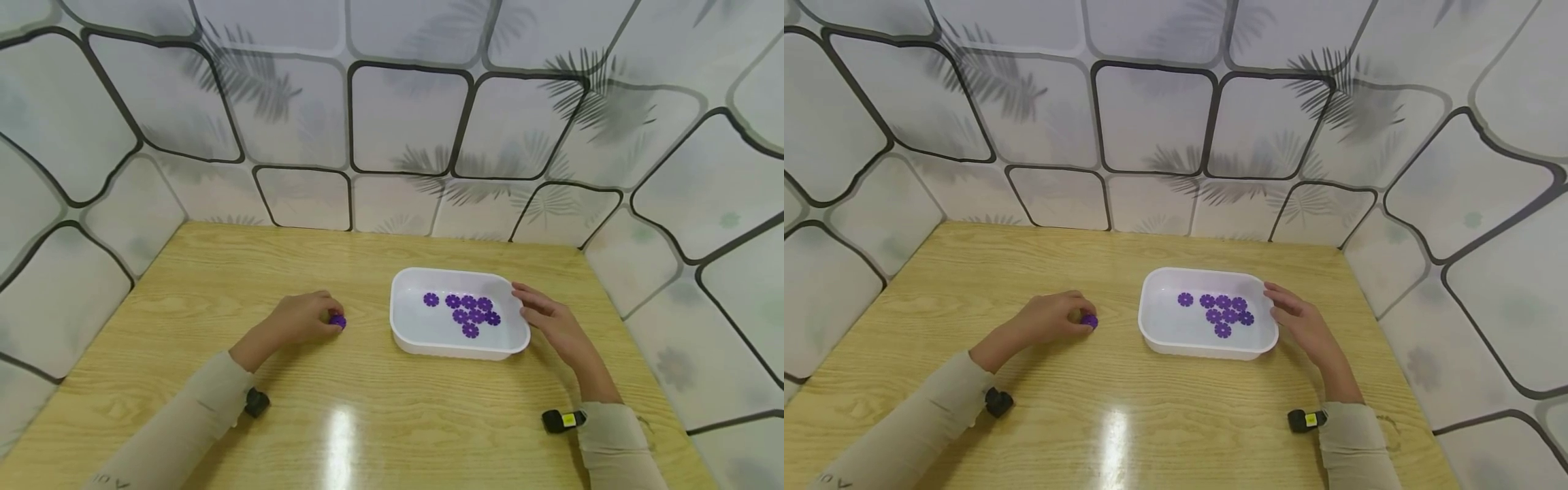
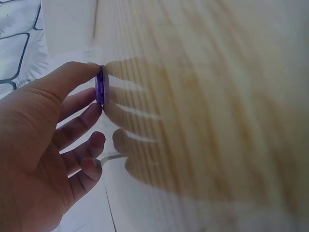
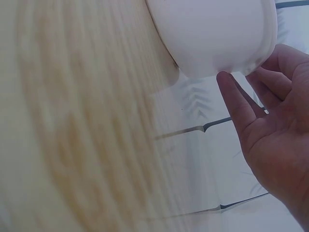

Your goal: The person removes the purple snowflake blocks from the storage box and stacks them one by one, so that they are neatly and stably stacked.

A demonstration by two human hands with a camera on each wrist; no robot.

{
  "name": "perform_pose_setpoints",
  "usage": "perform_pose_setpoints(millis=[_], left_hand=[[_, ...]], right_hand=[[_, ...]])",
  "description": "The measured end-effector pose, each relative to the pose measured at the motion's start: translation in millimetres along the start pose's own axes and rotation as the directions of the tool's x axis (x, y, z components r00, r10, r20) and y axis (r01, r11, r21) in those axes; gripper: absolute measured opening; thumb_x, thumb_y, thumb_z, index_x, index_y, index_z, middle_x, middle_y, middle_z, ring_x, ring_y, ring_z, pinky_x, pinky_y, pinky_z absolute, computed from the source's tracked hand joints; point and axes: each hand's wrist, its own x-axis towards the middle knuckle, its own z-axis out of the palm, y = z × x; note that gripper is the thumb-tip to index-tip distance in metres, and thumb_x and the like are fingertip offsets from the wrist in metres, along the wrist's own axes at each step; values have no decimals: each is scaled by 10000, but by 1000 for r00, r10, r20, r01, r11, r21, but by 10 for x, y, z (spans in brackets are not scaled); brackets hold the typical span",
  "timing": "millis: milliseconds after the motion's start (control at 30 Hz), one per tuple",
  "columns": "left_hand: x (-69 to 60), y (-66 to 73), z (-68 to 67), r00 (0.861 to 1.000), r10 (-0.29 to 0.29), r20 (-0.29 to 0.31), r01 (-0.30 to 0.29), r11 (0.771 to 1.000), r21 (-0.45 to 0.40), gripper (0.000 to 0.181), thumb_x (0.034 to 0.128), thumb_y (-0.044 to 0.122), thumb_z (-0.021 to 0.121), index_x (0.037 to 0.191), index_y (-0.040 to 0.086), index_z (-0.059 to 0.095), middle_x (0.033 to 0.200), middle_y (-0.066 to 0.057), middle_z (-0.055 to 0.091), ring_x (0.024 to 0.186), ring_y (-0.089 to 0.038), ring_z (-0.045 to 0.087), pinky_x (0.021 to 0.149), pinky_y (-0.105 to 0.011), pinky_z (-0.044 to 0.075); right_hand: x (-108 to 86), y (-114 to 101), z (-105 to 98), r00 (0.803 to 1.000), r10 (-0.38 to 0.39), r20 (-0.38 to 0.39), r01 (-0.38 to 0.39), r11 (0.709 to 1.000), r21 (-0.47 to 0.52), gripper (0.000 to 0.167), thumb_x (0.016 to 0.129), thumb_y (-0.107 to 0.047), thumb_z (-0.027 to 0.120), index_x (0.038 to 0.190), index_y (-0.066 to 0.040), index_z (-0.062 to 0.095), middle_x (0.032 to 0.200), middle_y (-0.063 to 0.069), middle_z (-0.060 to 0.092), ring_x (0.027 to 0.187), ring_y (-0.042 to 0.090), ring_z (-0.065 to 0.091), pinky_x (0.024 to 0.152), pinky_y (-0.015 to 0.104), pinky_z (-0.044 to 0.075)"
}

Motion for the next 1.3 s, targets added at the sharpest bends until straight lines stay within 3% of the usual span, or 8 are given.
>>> perform_pose_setpoints(millis=[133,333,467,633,900,1067,1300], left_hand=[[8,3,-4,1000,-3,10,3,1000,-5,318,898,447,724,1156,261,729,1076,70,650,810,-91,559,636,-284,451],[45,-9,-82,999,-35,25,37,997,-64,368,919,444,701,1220,231,705,1123,76,693,994,-139,660,761,-363,535],[111,38,-195,999,-45,8,45,993,-110,407,935,465,674,1268,231,686,1147,75,681,945,-131,642,737,-348,506],[274,198,-340,1000,3,-22,-7,978,-206,420,941,442,675,1285,200,677,1149,50,673,865,-120,594,705,-333,480],[619,570,-426,989,145,-40,-150,919,-363,381,950,380,695,1267,169,683,1168,-1,662,920,-158,590,751,-330,512],[857,789,-375,969,246,-28,-235,880,-413,370,965,290,686,1272,84,674,1217,-109,658,941,-169,599,799,-310,527],[1131,937,-193,957,290,-14,-272,879,-392,355,965,229,690,1282,70,666,1204,-74,651,990,-161,604,879,-309,517]], right_hand=[[-14,18,-10,1000,7,0,-7,1000,3,510,1045,-335,556,1487,-87,498,1654,17,301,1528,327,227,988,35,361],[-28,27,-15,1000,15,3,-15,1000,13,508,1046,-333,554,1490,-93,496,1657,6,292,1527,321,235,992,56,383],[-39,21,-22,1000,15,-3,-15,1000,11,507,1047,-329,553,1487,-85,496,1656,9,296,1526,322,236,989,53,382],[-47,30,-30,1000,1,-7,-1,1000,18,499,1047,-307,556,1482,-70,499,1653,29,303,1526,330,230,992,53,378],[-11,32,-17,1000,-2,-4,2,1000,13,509,1036,-337,572,1482,-100,508,1649,-1,314,1530,308,235,1003,52,364],[-5,14,-9,1000,0,-6,0,999,34,504,1037,-313,575,1479,-82,507,1645,8,323,1527,308,241,1002,55,371],[-9,11,-7,1000,14,-5,-14,999,33,495,1040,-302,572,1482,-89,506,1645,3,322,1525,303,248,999,63,386]])
